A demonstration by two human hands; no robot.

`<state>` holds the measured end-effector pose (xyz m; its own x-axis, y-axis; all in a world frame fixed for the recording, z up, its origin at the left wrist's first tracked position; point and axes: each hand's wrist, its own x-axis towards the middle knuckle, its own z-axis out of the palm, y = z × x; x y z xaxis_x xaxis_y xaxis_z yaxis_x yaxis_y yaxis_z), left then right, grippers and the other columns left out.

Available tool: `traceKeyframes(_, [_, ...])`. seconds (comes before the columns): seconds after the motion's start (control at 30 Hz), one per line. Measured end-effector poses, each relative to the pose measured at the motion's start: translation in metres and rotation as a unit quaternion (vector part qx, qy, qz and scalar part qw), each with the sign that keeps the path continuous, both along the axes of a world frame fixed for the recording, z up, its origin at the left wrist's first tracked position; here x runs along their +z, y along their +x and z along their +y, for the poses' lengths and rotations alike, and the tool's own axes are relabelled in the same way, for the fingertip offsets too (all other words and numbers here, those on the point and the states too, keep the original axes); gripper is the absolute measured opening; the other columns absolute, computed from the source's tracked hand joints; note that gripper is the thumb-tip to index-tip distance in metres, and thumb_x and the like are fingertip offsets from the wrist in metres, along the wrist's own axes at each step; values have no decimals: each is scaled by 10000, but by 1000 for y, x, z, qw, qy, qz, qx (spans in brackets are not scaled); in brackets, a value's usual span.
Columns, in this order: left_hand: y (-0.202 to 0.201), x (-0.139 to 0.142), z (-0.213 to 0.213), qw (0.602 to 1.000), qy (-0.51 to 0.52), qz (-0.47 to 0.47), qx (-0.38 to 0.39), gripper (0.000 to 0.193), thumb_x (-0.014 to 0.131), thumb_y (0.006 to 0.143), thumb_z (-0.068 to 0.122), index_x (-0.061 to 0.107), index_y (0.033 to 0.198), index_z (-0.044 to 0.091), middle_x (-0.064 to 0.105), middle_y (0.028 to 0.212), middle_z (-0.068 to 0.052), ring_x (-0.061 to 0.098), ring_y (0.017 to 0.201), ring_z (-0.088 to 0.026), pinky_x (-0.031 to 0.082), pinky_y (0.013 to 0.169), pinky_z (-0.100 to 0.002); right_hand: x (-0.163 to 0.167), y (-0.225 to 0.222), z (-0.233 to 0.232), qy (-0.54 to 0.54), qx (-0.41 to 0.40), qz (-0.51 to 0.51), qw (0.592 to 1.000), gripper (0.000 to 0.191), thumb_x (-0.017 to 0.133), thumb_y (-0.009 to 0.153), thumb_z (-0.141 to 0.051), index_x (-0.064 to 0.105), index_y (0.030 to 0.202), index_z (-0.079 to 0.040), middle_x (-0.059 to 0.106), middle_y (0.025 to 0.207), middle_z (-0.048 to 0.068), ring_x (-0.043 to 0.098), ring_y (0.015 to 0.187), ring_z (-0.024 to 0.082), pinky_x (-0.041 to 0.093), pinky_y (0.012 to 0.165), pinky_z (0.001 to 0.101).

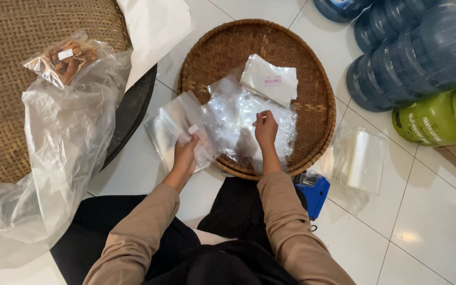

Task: The person sits on the floor and packs stacks of white plastic bags into clear plastic bags, then presses each filled bag on a blue impulse sealer to seal it. They set finished sealed bags aside and continue with the next stack.

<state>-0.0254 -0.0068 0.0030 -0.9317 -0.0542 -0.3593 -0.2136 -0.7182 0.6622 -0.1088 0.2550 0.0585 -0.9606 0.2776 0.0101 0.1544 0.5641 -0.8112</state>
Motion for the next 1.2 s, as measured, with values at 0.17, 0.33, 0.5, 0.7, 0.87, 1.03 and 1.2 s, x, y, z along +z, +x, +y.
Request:
traceKeyframes(0.17, [3, 31, 2, 996, 49, 61, -30, 340, 547, 1004, 120, 524, 1339, 66, 637, 1297, -91, 623, 1151, -198, 555, 983, -368, 38, 25, -20, -353, 177, -125, 910, 178, 550, 1039, -167, 589, 1185, -71, 673, 733, 64, 579, 506, 111, 469, 472, 266])
traceKeyframes(0.33, [6, 41, -1, 998, 14, 62, -17, 356, 557, 1040, 96, 519, 1387, 30, 610, 1359, -80, 596, 1213, -170, 489, 1034, -327, 25, 46, -54, -189, 300, -220, 909, 248, 602, 1047, -241, 578, 1131, -10, 602, 753, 80, 589, 545, 156, 449, 494, 304])
traceKeyframes(0.5, [0, 25, -8, 999, -39, 25, 14, 377, 607, 989, 49, 559, 1356, -18, 645, 1317, -93, 605, 1173, -180, 451, 1046, -325, 15, 12, -22, 12, 140, -57, 988, 698, 803, 901, -370, 470, 1402, -16, 598, 1350, 216, 581, 1253, 301, 493, 1018, 407])
traceKeyframes(0.7, [-3, 10, -1, 999, -47, 26, 8, 335, 629, 999, 40, 568, 1322, -24, 651, 1231, -65, 597, 1100, -162, 466, 987, -320, 12, 3, 20, 237, 9, -184, 954, 1256, 1008, 616, -350, 210, 1537, -47, 344, 1529, 217, 333, 1414, 352, 297, 1109, 508])
traceKeyframes(0.87, [-1, 4, 1, 999, -40, 33, 1, 327, 607, 997, 48, 564, 1317, -2, 661, 1196, -63, 619, 1061, -151, 488, 951, -321, -16, 2, 13, 93, 3, -162, 982, 994, 921, 663, -207, 415, 1503, -45, 749, 1079, 182, 725, 996, 291, 570, 902, 390])
traceKeyframes(1.03, [-2, -3, -4, 997, -64, 47, 19, 337, 600, 1011, 63, 545, 1333, -18, 651, 1246, -66, 616, 1117, -159, 482, 996, -316, 2, -10, 31, -326, 68, 3, 943, 415, 776, 815, -21, 631, 1202, 17, 736, 974, 70, 751, 886, 180, 629, 748, 311])
traceKeyframes(1.2, [-1, 7, -1, 997, -71, 22, -33, 404, 573, 1037, 153, 531, 1388, -44, 637, 1318, -115, 607, 1181, -205, 487, 1015, -348, 58, 9, 43, -559, 159, -30, 814, 283, 656, 966, -15, 626, 1244, -61, 705, 940, 43, 640, 780, 97, 475, 616, 216])
